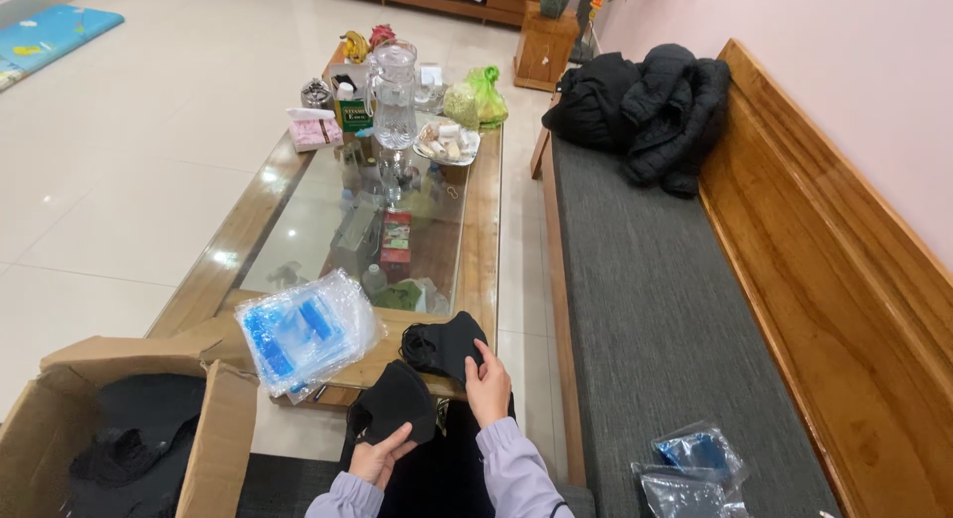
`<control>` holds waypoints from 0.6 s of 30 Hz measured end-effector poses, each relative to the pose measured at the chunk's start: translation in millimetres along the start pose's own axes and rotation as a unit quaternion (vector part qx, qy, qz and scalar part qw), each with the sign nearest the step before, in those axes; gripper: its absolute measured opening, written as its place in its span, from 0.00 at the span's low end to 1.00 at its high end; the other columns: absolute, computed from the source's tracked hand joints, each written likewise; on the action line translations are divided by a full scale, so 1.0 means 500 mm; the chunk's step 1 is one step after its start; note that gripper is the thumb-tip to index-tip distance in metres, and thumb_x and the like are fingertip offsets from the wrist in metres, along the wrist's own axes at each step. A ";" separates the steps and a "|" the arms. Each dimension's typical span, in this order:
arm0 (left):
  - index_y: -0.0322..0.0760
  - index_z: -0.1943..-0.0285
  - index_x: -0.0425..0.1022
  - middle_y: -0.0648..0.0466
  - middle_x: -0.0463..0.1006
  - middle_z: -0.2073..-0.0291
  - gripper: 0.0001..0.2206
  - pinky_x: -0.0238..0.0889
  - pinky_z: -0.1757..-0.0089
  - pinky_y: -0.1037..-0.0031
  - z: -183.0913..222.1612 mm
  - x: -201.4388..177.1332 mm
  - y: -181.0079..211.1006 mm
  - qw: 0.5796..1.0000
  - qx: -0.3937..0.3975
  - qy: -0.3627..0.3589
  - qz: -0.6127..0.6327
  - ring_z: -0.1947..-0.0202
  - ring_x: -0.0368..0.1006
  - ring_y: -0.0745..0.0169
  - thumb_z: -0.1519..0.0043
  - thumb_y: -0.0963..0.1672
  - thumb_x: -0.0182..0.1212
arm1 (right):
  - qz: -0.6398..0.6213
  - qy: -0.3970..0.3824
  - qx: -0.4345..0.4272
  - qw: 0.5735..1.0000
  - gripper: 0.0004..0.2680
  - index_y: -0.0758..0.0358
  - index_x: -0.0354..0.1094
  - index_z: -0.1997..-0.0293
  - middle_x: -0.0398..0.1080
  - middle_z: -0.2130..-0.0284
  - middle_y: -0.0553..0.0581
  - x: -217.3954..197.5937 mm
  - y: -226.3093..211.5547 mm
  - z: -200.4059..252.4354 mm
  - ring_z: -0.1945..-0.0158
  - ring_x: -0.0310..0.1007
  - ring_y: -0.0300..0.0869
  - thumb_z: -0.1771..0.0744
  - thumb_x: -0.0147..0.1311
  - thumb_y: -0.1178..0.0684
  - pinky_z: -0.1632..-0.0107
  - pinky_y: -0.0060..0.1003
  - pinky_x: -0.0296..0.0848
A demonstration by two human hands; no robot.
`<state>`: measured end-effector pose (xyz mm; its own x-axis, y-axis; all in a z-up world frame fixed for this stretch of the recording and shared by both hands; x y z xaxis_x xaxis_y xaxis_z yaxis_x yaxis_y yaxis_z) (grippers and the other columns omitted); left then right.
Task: Pack black face masks into individual plastic bags.
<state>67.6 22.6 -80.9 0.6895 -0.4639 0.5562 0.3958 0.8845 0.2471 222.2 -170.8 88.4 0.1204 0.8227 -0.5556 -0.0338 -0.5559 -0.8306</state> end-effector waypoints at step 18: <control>0.26 0.41 0.76 0.38 0.80 0.60 0.22 0.77 0.61 0.53 0.077 0.058 0.048 0.982 0.163 -0.009 -0.096 0.66 0.75 0.44 0.46 0.33 0.71 | -0.075 -0.141 -0.129 0.979 0.20 0.54 0.66 0.33 0.72 0.38 0.52 0.050 -0.124 0.178 0.36 0.72 0.43 0.35 0.53 0.56 0.39 0.35 0.70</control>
<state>73.5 32.3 -28.2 0.6088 -0.6252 0.4884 0.3004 0.7514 0.5875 138.9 -104.9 122.6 -0.1755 0.8775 -0.4463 0.2198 -0.4069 -0.8866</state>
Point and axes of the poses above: each hand's wrist, its own z-axis away from the middle knuckle, its own x-axis out of the palm, y = z × x, the point moved 10 cm from there along -z, towards the middle knuckle
